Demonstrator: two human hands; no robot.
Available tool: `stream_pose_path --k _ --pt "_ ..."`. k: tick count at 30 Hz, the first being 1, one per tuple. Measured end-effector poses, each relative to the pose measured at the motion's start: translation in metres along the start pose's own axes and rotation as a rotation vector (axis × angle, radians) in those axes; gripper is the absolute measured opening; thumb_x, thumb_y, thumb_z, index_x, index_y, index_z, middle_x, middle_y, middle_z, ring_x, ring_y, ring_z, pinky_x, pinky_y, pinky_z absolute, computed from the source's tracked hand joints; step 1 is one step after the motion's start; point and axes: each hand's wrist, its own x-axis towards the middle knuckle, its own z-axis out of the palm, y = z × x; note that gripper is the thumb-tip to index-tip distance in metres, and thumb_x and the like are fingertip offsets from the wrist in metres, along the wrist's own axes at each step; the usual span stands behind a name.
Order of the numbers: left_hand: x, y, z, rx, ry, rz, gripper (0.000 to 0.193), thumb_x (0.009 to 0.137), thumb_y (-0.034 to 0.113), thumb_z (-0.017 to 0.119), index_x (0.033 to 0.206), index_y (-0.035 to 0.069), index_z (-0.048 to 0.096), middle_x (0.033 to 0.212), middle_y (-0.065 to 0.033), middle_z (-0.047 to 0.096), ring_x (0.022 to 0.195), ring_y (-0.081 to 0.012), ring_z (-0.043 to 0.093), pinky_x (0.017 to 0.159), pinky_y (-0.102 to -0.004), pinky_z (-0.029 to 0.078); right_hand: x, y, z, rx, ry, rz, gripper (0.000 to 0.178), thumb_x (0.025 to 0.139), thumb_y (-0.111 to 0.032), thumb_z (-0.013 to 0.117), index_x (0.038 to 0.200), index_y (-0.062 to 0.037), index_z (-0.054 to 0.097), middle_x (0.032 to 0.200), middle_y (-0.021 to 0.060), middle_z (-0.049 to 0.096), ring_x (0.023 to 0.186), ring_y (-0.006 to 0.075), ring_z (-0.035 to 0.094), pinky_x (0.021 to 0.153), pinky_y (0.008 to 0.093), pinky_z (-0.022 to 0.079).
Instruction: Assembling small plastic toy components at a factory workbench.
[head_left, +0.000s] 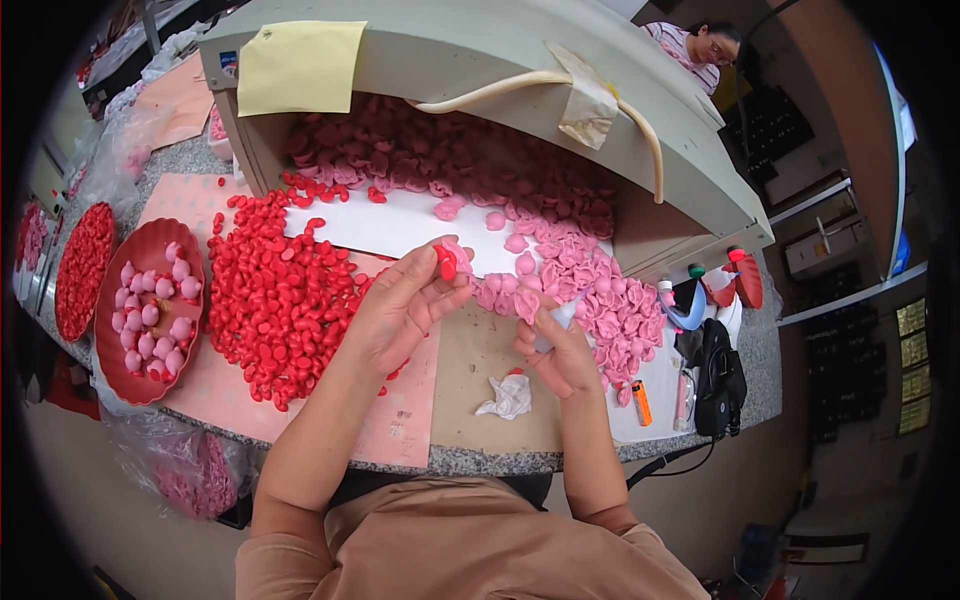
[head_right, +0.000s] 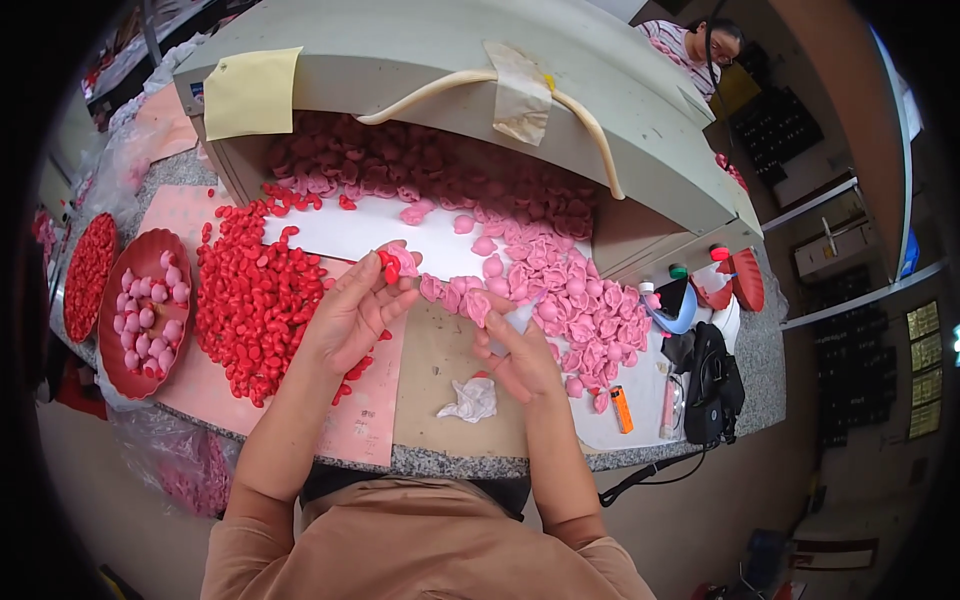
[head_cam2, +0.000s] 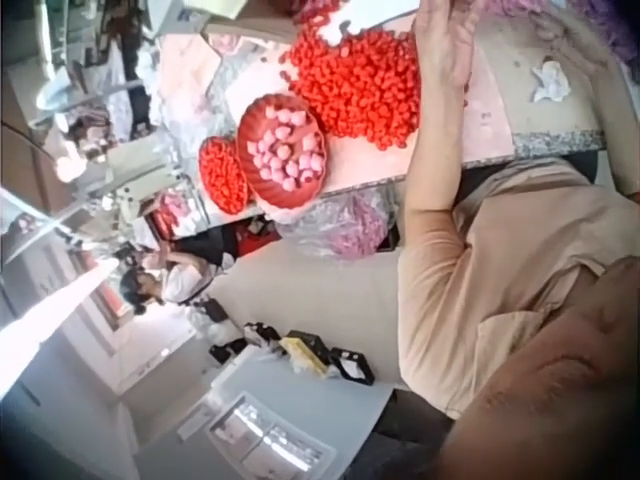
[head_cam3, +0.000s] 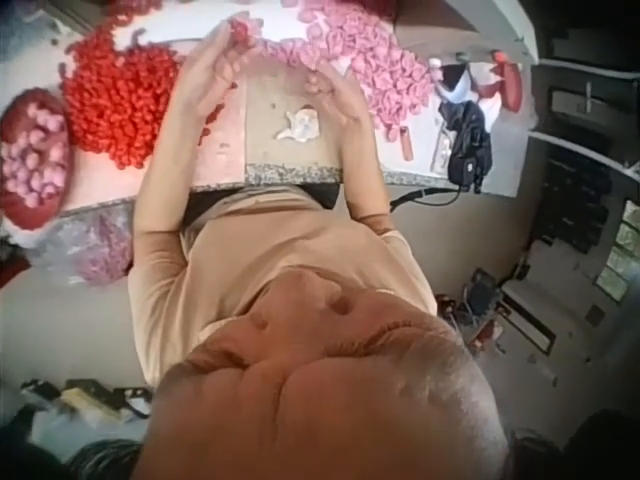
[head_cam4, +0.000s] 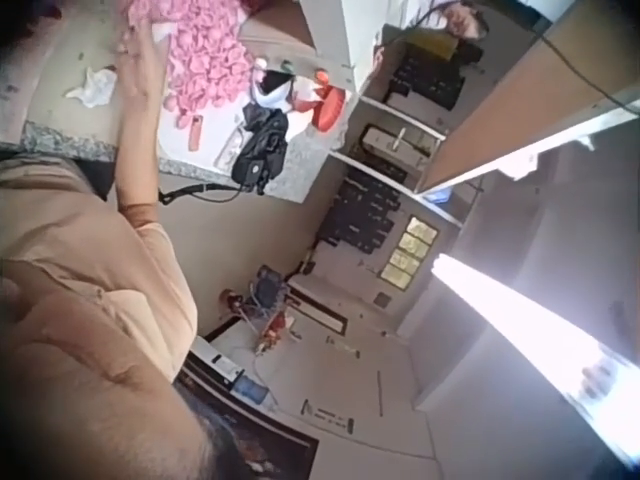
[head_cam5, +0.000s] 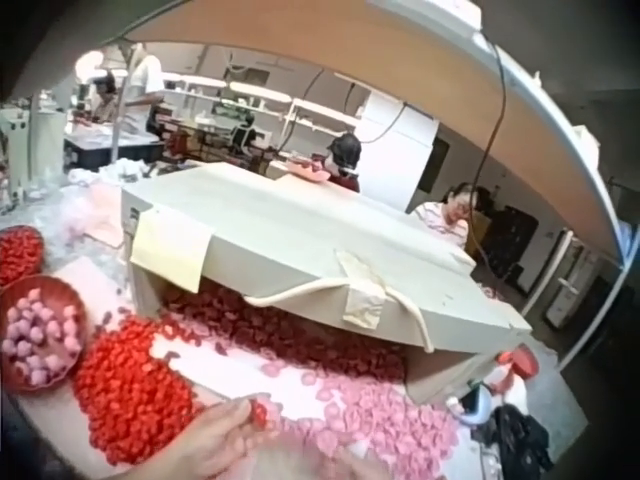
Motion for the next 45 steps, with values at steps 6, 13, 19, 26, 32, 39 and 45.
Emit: stream_pose_path --k 6,13,19,26,32,39,45 --pt "-0.004 -0.017 0.006 0.067 0.021 -0.152 0.034 0.092 0.022 0.053 0.12 0.002 0.052 0.098 -0.003 0.059 0.091 -0.0132 0.058 0.085 -0.0316 0.052 0.01 0.007 -0.002 0.476 -0.185 0.005 0.03 0.087 -0.017 0.06 0.114 -0.0077 0.052 0.092 -0.0007 0.052 0.073 0.0097 0.044 0.059 0.0224 0.036" --pt "0.001 -0.028 0.003 0.171 0.029 -0.225 0.035 0.091 0.023 0.054 0.122 0.005 0.052 0.105 -0.0039 0.058 0.092 -0.0127 0.059 0.083 -0.0341 0.054 0.005 0.005 0.017 -0.378 0.079 -0.458 0.038 0.079 -0.003 0.066 0.116 -0.0008 0.057 0.098 0.0025 0.055 0.078 0.0095 0.054 0.069 0.021 0.045" --pt "0.002 -0.029 -0.002 0.193 0.054 -0.254 0.035 0.091 0.021 0.054 0.122 0.005 0.053 0.102 -0.0035 0.058 0.095 -0.0129 0.058 0.084 -0.0344 0.054 0.007 0.004 0.018 -0.729 0.07 -0.63 0.039 0.073 0.003 0.068 0.112 0.0002 0.06 0.091 0.002 0.053 0.074 0.0087 0.051 0.068 0.0205 0.042" --pt "0.003 -0.034 -0.005 0.236 0.011 -0.275 0.04 0.092 0.024 0.052 0.126 0.004 0.048 0.113 -0.0088 0.057 0.1 -0.0185 0.059 0.085 -0.036 0.053 0.004 0.003 0.018 -0.836 0.059 -0.647 0.041 0.071 0.003 0.07 0.111 -0.0026 0.062 0.091 0.0039 0.053 0.074 0.0101 0.052 0.067 0.022 0.042" --pt "0.002 -0.03 0.0 0.21 0.03 -0.3 0.035 0.091 0.021 0.054 0.122 0.005 0.052 0.101 -0.0033 0.059 0.093 -0.0131 0.059 0.085 -0.037 0.053 0.005 0.005 0.017 -0.872 0.043 -0.694 0.042 0.07 0.003 0.071 0.11 -0.0038 0.063 0.091 0.0042 0.054 0.074 0.0102 0.053 0.065 0.0226 0.043" --pt "0.002 -0.032 -0.001 0.246 0.036 -0.261 0.033 0.091 0.021 0.054 0.119 0.004 0.054 0.101 -0.0037 0.059 0.093 -0.013 0.059 0.085 -0.0364 0.053 0.007 0.008 0.017 -0.909 0.038 -0.782 0.041 0.07 0.002 0.071 0.11 -0.0065 0.064 0.095 0.0048 0.054 0.073 0.0109 0.053 0.064 0.0232 0.044" --pt "0.0 -0.035 0.002 0.41 -0.024 -0.131 0.028 0.089 0.013 0.057 0.115 0.002 0.054 0.106 -0.0052 0.059 0.097 -0.0126 0.058 0.085 -0.0291 0.051 0.006 0.013 0.016 -0.929 0.058 -0.817 0.039 0.071 0.001 0.071 0.109 -0.0063 0.063 0.1 0.0056 0.053 0.076 0.0113 0.054 0.067 0.0238 0.044"
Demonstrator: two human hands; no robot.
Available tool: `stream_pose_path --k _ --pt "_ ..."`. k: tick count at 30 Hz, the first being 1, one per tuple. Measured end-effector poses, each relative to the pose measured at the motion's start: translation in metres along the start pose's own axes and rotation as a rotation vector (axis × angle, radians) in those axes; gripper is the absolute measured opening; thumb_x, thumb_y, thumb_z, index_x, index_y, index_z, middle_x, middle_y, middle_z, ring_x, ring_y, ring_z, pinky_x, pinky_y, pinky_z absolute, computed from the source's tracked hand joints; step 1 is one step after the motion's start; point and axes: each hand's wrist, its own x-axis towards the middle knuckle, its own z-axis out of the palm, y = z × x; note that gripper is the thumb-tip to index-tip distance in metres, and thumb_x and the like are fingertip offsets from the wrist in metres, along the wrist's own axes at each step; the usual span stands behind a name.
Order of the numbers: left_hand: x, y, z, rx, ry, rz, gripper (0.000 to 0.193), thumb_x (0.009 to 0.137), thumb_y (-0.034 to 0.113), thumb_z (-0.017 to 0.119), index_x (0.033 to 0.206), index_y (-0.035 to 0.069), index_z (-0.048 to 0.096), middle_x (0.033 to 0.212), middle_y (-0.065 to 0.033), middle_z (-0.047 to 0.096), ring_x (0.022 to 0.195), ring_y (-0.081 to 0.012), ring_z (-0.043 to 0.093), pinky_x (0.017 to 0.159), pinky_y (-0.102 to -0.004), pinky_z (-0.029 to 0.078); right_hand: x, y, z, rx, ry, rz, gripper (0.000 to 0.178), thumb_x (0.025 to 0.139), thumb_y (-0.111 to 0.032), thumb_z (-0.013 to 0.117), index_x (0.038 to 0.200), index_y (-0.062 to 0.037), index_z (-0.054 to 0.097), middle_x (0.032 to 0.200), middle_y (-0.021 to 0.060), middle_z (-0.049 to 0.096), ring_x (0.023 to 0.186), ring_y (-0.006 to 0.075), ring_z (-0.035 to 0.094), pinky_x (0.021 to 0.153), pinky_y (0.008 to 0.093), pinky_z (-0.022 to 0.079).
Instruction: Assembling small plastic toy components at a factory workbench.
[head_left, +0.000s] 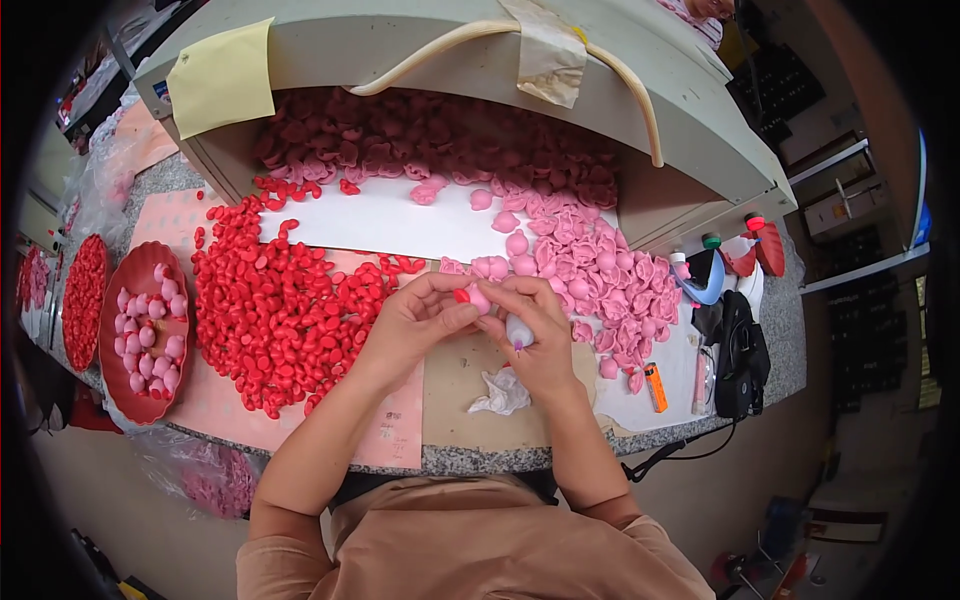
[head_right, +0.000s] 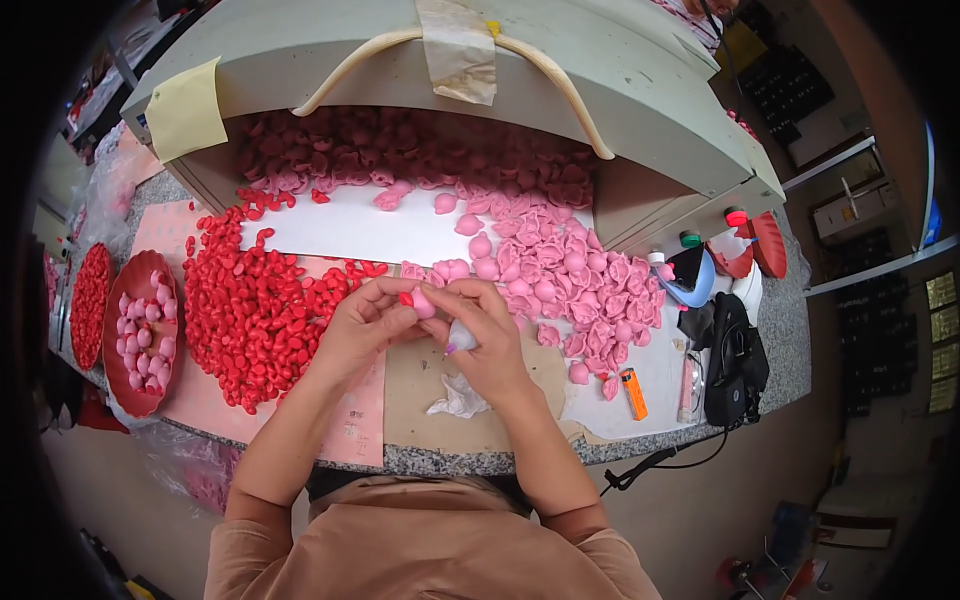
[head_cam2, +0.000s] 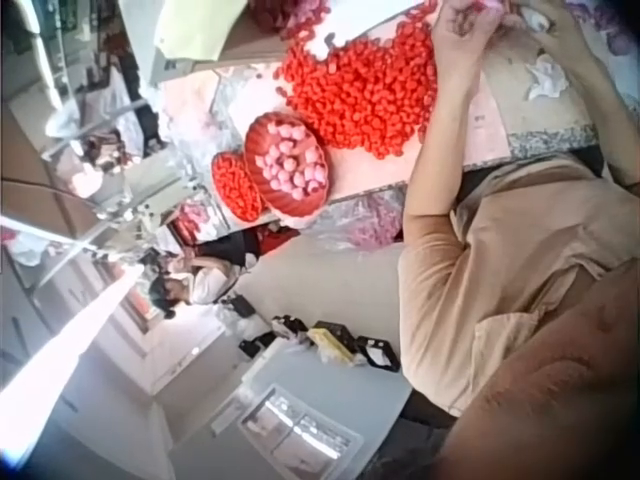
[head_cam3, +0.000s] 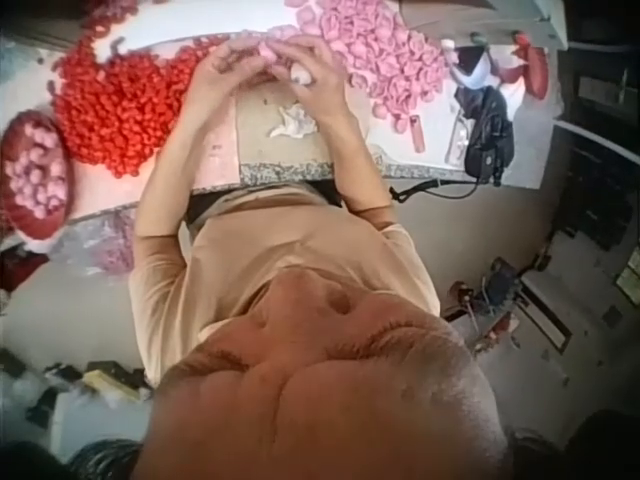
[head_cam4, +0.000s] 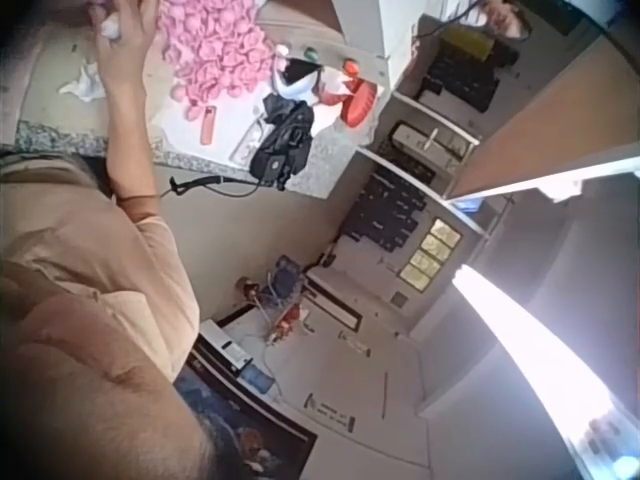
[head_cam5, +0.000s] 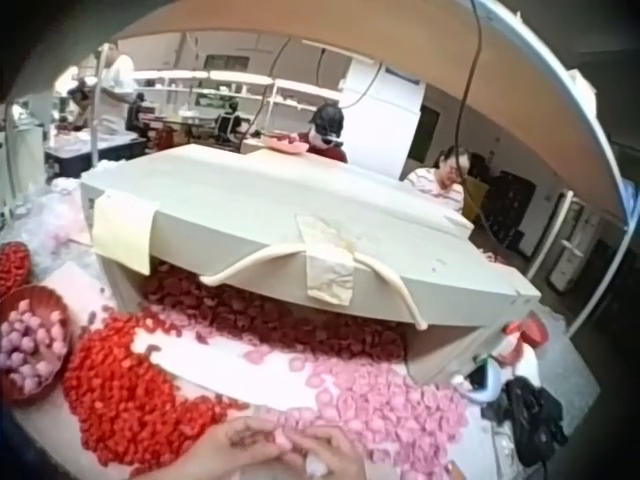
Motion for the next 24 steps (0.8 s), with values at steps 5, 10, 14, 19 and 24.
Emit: stream_pose_path --k 5,10,14,19,24 --pt "-0.004 0.004 0.01 0.192 0.011 0.147 0.029 0.087 0.005 0.059 0.115 0.001 0.053 0.109 -0.0055 0.059 0.1 -0.0123 0.056 0.087 -0.0255 0.046 0.0 -0.003 -0.002 0.284 0.017 0.23 0.04 0.073 0.002 0.069 0.111 -0.0028 0.06 0.105 0.0054 0.051 0.08 0.0109 0.053 0.072 0.0235 0.045" --pt "-0.004 0.0 0.014 0.212 -0.043 0.329 0.029 0.084 0.0 0.06 0.113 0.0 0.054 0.11 -0.0068 0.053 0.102 -0.0144 0.054 0.088 -0.026 0.045 -0.002 0.0 -0.004 0.45 -0.003 0.262 0.041 0.072 0.002 0.069 0.111 -0.0003 0.057 0.11 0.0064 0.051 0.091 0.0133 0.054 0.077 0.0258 0.046" --pt "-0.005 0.0 0.009 0.2 -0.144 0.377 0.03 0.082 -0.004 0.06 0.112 0.001 0.056 0.109 -0.0072 0.047 0.103 -0.0155 0.052 0.087 -0.0263 0.046 -0.004 -0.002 -0.008 0.382 -0.048 0.187 0.04 0.072 0.0 0.07 0.109 0.0005 0.057 0.109 0.0082 0.052 0.093 0.0158 0.055 0.079 0.0271 0.046" --pt "-0.006 -0.003 0.005 0.256 -0.114 0.38 0.027 0.082 -0.005 0.06 0.108 0.001 0.058 0.109 -0.007 0.047 0.103 -0.0147 0.051 0.085 -0.0263 0.046 -0.001 -0.007 -0.008 0.225 -0.041 0.075 0.036 0.072 -0.009 0.073 0.103 0.0006 0.058 0.103 0.0123 0.057 0.093 0.0205 0.057 0.078 0.03 0.047" --pt "-0.007 -0.005 0.006 0.272 -0.091 0.434 0.025 0.081 -0.005 0.061 0.106 0.002 0.06 0.109 -0.0072 0.048 0.105 -0.0158 0.051 0.086 -0.0272 0.046 0.003 -0.008 -0.008 0.107 -0.034 -0.015 0.037 0.071 -0.015 0.075 0.101 -0.0002 0.059 0.101 0.0131 0.058 0.091 0.0232 0.058 0.079 0.0319 0.046"
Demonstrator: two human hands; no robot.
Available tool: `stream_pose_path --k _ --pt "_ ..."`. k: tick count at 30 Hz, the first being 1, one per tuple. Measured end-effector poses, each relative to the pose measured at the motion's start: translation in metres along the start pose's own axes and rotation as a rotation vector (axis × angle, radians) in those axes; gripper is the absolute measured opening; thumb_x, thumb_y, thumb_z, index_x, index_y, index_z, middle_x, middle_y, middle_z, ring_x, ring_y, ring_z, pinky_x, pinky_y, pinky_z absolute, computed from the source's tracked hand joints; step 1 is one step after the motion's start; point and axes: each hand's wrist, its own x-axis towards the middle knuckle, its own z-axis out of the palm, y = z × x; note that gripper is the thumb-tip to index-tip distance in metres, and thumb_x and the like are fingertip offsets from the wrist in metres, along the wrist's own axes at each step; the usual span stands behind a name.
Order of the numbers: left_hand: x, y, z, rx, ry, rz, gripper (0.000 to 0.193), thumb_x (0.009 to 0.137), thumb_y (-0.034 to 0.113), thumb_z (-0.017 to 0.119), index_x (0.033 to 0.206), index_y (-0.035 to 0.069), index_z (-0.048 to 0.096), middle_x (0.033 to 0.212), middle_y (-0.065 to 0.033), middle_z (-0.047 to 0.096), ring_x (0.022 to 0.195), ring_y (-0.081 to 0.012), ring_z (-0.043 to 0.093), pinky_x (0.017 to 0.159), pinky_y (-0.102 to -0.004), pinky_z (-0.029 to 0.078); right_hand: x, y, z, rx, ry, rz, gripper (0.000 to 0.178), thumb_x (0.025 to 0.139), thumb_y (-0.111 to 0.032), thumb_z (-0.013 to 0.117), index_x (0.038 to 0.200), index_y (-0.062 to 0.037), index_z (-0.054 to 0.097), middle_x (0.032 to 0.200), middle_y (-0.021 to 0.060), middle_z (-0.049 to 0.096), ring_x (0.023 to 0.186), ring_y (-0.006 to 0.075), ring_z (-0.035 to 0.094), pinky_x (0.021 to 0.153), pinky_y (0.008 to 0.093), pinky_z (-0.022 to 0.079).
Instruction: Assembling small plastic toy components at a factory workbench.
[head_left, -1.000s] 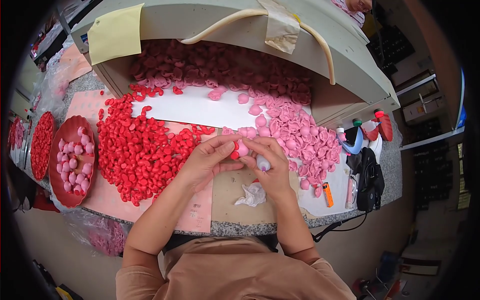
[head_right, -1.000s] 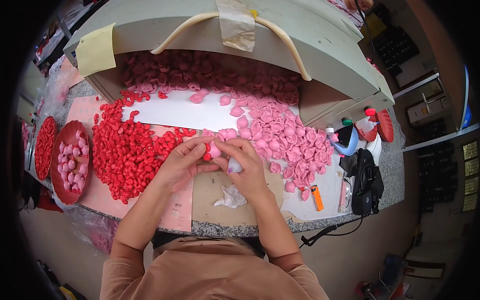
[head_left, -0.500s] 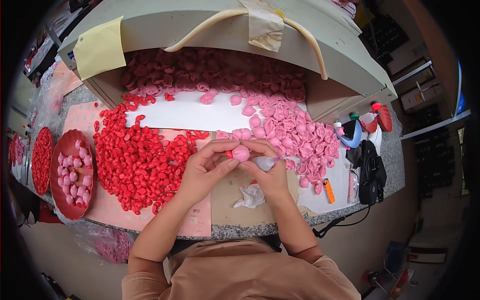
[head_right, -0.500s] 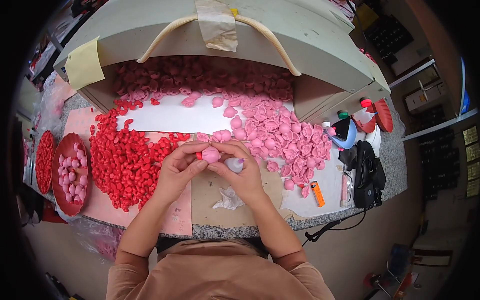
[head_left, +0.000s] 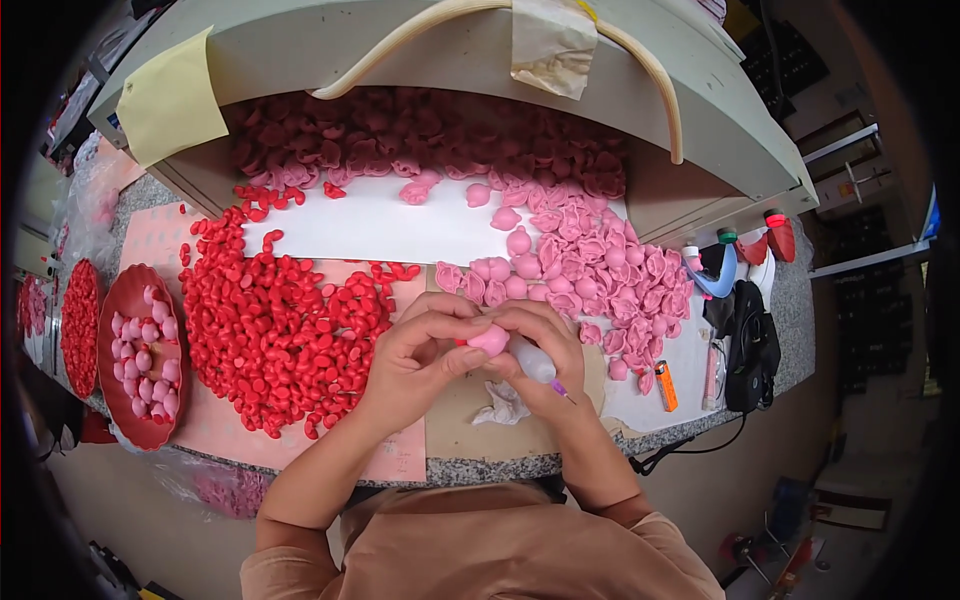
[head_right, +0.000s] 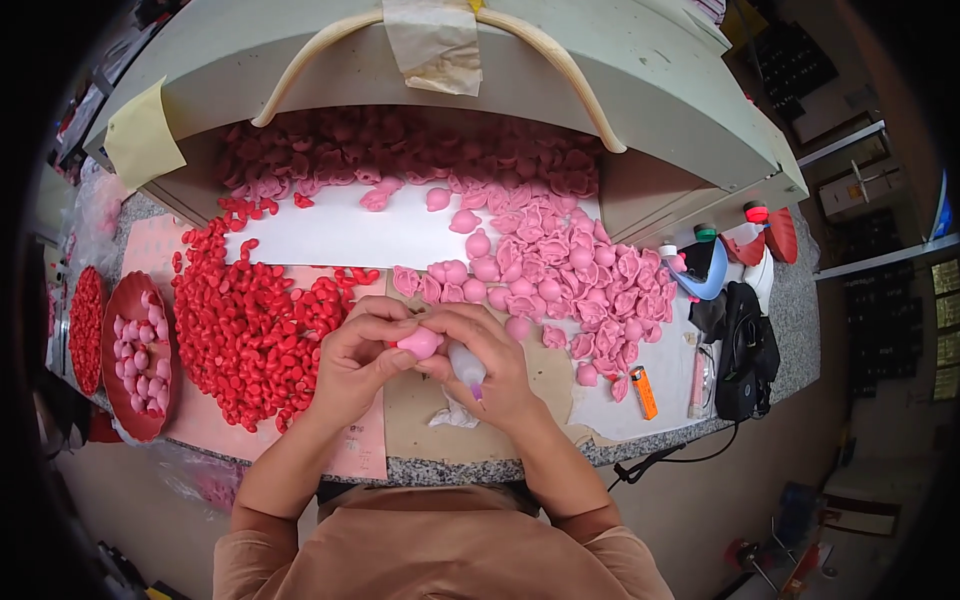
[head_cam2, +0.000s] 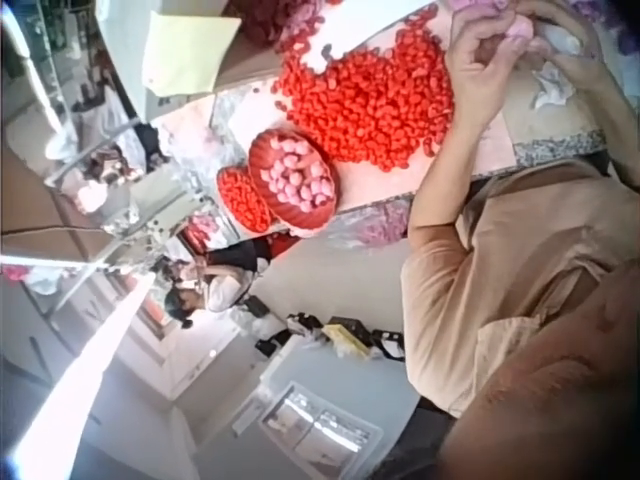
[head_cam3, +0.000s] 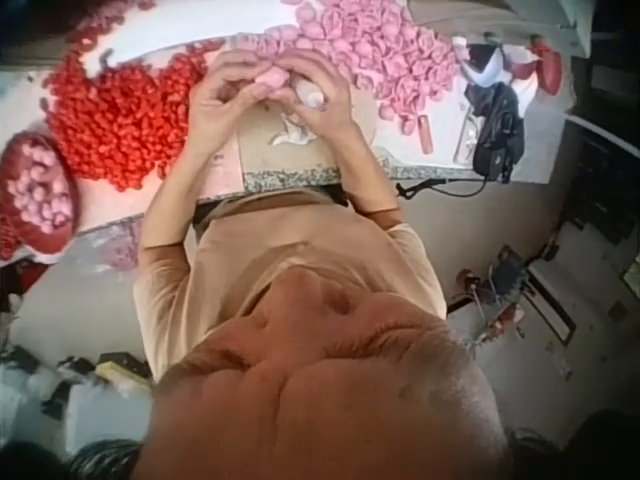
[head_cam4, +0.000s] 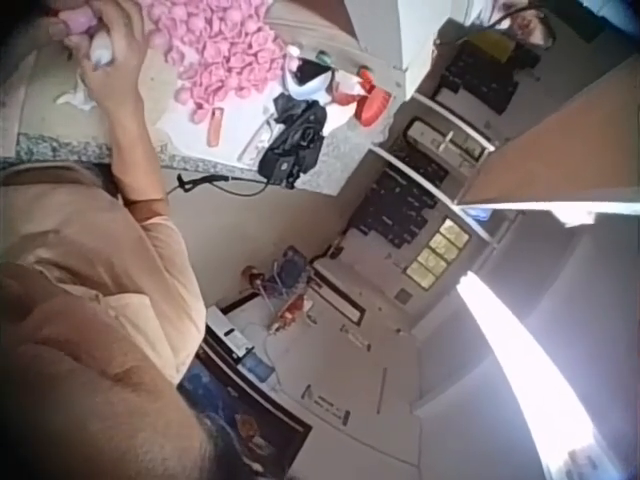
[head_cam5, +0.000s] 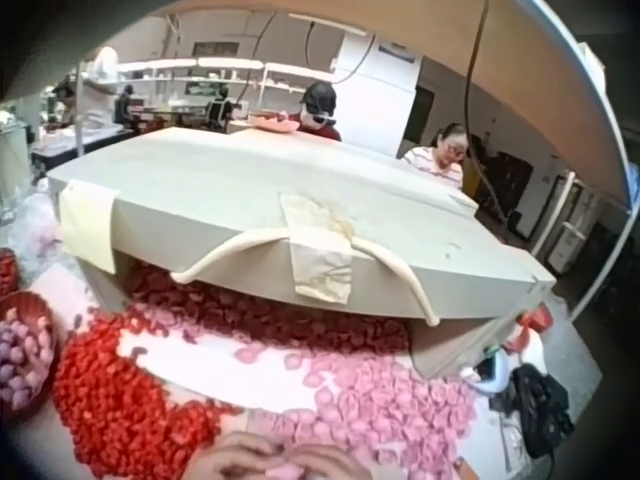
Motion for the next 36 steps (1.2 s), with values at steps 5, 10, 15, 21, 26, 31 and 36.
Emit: stream_pose_path --k 5,10,15,21,26,31,36 --pt "-0.002 -0.007 -0.005 -0.14 0.006 -0.013 0.024 0.082 -0.002 0.061 0.106 0.004 0.06 0.116 -0.0087 0.048 0.108 -0.0181 0.05 0.092 -0.0304 0.042 -0.004 0.001 0.01 0.066 0.058 0.011 0.036 0.071 -0.015 0.075 0.102 -0.0008 0.06 0.103 0.0108 0.057 0.096 0.0223 0.056 0.079 0.0321 0.046" --pt "-0.009 -0.019 0.016 -0.378 0.11 0.017 0.023 0.085 0.005 0.061 0.108 0.009 0.06 0.118 -0.0089 0.048 0.107 -0.0197 0.05 0.089 -0.0307 0.044 -0.016 0.001 0.027 1.006 0.136 0.309 0.032 0.078 -0.006 0.069 0.109 -0.0061 0.059 0.119 0.0053 0.044 0.107 0.0151 0.047 0.078 0.0254 0.046" --pt "-0.015 -0.014 0.02 -0.409 0.115 -0.041 0.022 0.086 0.01 0.06 0.108 0.012 0.06 0.117 -0.0091 0.048 0.107 -0.0218 0.051 0.087 -0.0327 0.046 -0.016 0.001 0.031 1.305 0.065 0.323 0.03 0.084 -0.007 0.062 0.113 -0.0129 0.057 0.128 0.0045 0.039 0.097 0.0126 0.051 0.073 0.0249 0.045" --pt "-0.011 -0.011 0.029 -0.415 0.108 -0.042 0.022 0.088 0.015 0.057 0.11 0.014 0.058 0.121 -0.0106 0.047 0.116 -0.0296 0.046 0.09 -0.0351 0.046 -0.015 -0.004 0.033 1.579 0.04 0.312 0.025 0.087 -0.007 0.059 0.111 -0.0129 0.057 0.127 0.0086 0.047 0.099 0.0133 0.053 0.071 0.0245 0.046" --pt "-0.012 -0.014 0.03 -0.444 0.156 -0.07 0.021 0.089 0.015 0.055 0.11 0.015 0.057 0.123 -0.0079 0.047 0.119 -0.0318 0.044 0.095 -0.039 0.043 -0.019 0.005 0.035 1.546 0.07 0.3 0.023 0.087 -0.006 0.059 0.109 -0.0107 0.057 0.125 0.0087 0.049 0.104 0.0144 0.052 0.077 0.0255 0.046" --pt "-0.015 -0.022 0.02 -0.485 0.236 -0.179 0.024 0.09 0.015 0.055 0.114 0.016 0.057 0.122 -0.0053 0.048 0.116 -0.0251 0.047 0.09 -0.0368 0.045 -0.01 0.006 0.031 1.246 0.106 0.499 0.029 0.084 -0.011 0.064 0.111 -0.009 0.055 0.12 0.0074 0.049 0.09 0.0114 0.055 0.07 0.0236 0.045" --pt "-0.011 -0.022 0.023 -0.459 0.217 -0.126 0.027 0.09 0.016 0.055 0.117 0.016 0.056 0.121 -0.0028 0.049 0.105 -0.0172 0.051 0.073 -0.0281 0.046 -0.01 0.007 0.031 0.935 0.207 0.344 0.034 0.081 -0.015 0.068 0.109 -0.0055 0.053 0.119 0.0104 0.048 0.09 0.0128 0.056 0.065 0.0237 0.048"
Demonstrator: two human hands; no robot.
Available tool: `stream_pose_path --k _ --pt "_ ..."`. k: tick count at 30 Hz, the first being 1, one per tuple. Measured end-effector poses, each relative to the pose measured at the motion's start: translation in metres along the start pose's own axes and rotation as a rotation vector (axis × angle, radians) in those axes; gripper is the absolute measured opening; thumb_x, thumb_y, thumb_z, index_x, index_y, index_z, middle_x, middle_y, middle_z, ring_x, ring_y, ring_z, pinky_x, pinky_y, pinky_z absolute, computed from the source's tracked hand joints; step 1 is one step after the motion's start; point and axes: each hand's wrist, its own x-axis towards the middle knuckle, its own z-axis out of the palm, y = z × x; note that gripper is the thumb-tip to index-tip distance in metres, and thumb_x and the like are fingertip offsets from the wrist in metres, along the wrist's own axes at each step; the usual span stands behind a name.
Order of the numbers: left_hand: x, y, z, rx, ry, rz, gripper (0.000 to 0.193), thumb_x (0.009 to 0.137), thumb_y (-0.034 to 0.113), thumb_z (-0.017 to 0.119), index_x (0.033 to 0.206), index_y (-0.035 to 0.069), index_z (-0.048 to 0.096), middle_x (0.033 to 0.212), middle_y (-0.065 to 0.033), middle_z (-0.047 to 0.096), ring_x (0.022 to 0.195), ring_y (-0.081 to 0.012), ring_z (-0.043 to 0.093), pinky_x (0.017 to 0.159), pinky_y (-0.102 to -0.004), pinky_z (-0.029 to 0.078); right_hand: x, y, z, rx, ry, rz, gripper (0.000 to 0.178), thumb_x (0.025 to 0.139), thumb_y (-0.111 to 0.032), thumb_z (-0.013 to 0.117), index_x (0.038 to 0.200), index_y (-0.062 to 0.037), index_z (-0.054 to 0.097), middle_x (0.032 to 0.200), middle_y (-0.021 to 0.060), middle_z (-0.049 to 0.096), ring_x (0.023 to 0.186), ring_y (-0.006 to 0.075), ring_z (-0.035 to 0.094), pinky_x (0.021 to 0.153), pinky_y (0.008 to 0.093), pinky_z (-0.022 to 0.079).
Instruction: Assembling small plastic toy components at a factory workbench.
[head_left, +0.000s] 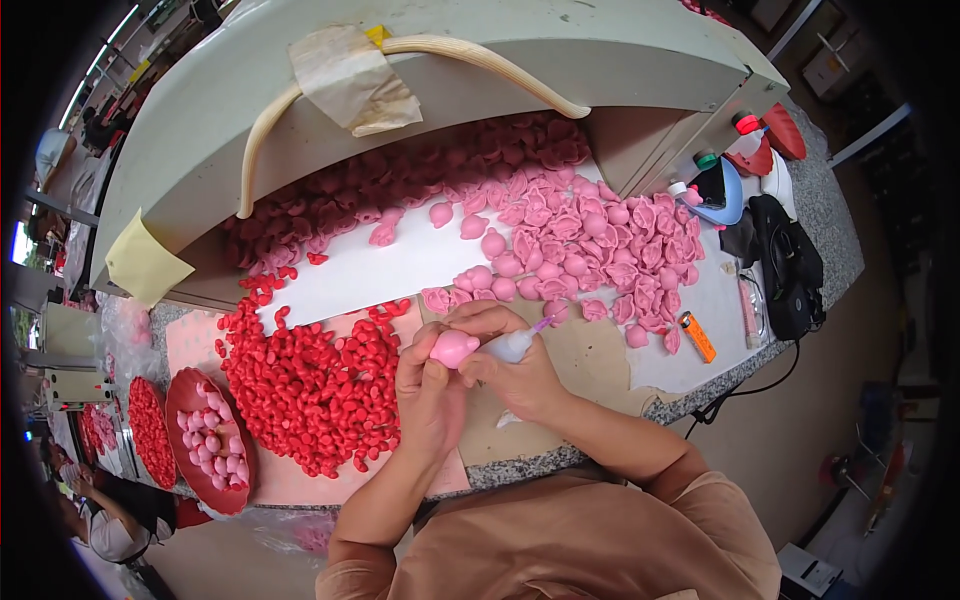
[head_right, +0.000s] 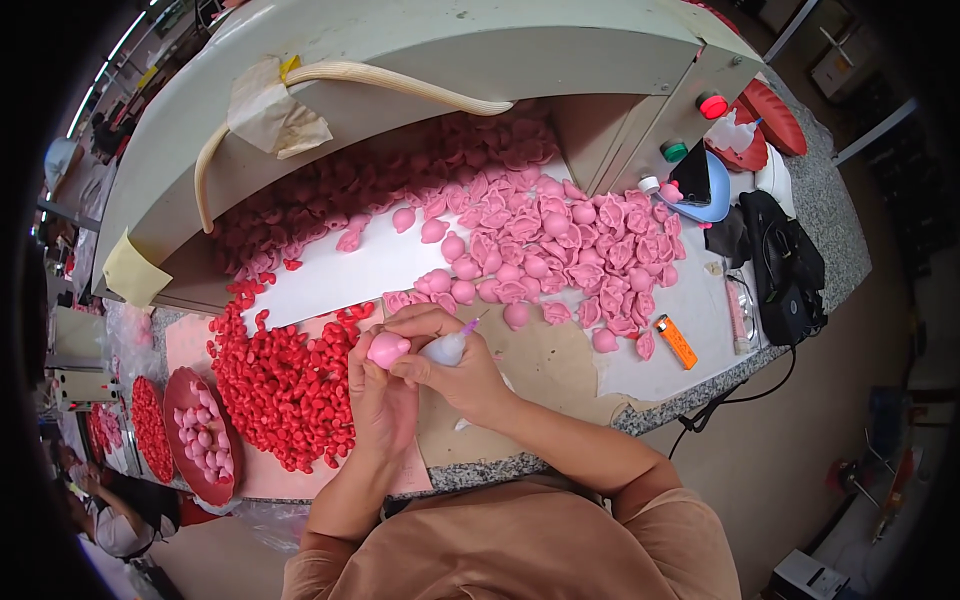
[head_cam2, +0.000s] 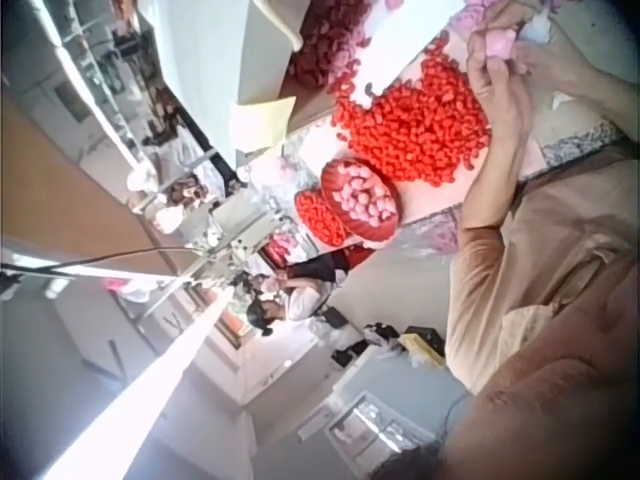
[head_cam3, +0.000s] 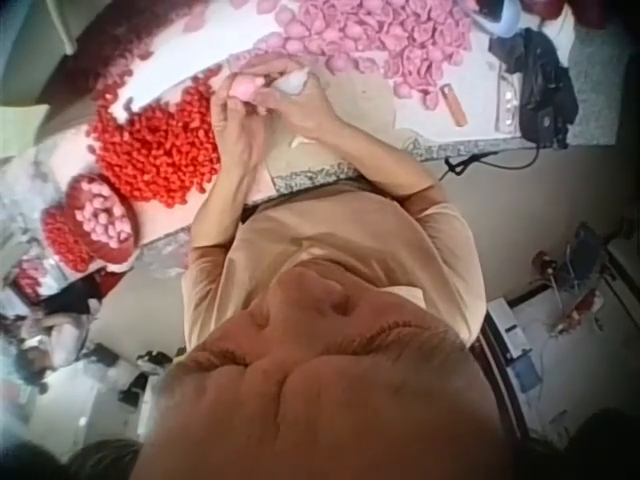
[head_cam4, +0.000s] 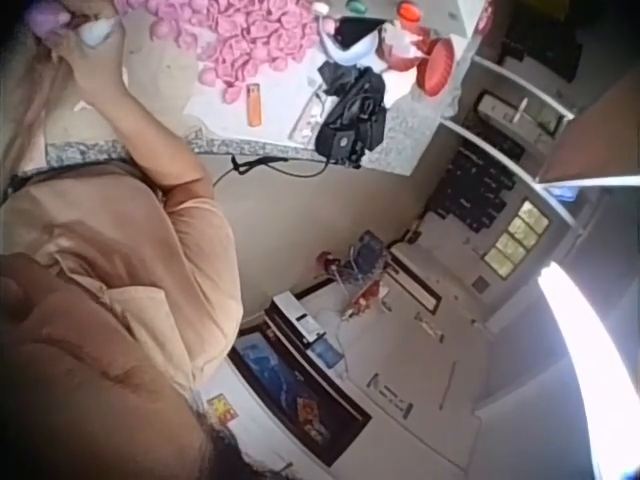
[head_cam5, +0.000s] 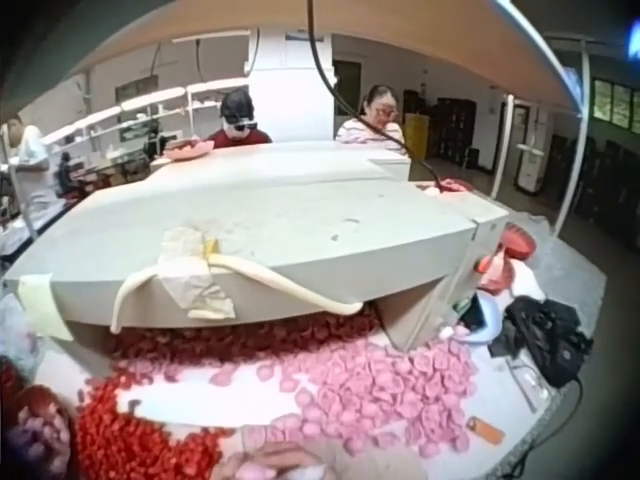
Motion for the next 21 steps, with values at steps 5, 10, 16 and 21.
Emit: stream_pose_path --k 5,10,16,21 --pt "-0.002 0.0 -0.001 0.083 0.032 0.046 0.029 0.09 0.025 0.056 0.118 0.017 0.054 0.111 -0.0051 0.055 0.085 -0.0133 0.053 0.064 -0.0238 0.047 -0.002 0.003 0.004 0.049 -0.02 -0.012 0.034 0.081 -0.015 0.068 0.109 -0.0046 0.052 0.119 0.0123 0.048 0.08 0.0134 0.058 0.057 0.0223 0.048" --pt "0.004 -0.009 0.002 -0.11 -0.097 -0.073 0.024 0.09 0.015 0.055 0.114 0.015 0.056 0.127 -0.0033 0.046 0.098 -0.017 0.053 0.068 -0.0267 0.047 -0.008 -0.004 -0.006 0.161 0.018 -0.043 0.028 0.083 -0.001 0.06 0.11 -0.0003 0.053 0.119 0.0127 0.052 0.076 0.0091 0.056 0.063 0.0208 0.047" --pt "0.0 -0.006 -0.001 -0.053 0.056 -0.028 0.025 0.091 0.017 0.053 0.116 0.013 0.056 0.124 -0.0048 0.051 0.109 -0.0205 0.052 0.084 -0.0321 0.048 -0.007 0.002 0.005 0.428 0.029 0.227 0.031 0.084 -0.002 0.059 0.113 -0.008 0.051 0.125 0.008 0.049 0.076 0.0114 0.055 0.063 0.0261 0.046" --pt "-0.003 0.003 0.006 -0.153 0.042 -0.073 0.029 0.09 0.021 0.054 0.119 0.014 0.054 0.118 -0.0053 0.055 0.105 -0.0183 0.054 0.084 -0.0327 0.049 -0.005 0.001 0.008 0.497 -0.008 0.192 0.027 0.085 -0.004 0.06 0.11 -0.0056 0.051 0.124 0.0091 0.05 0.073 0.0072 0.051 0.067 0.0207 0.045"
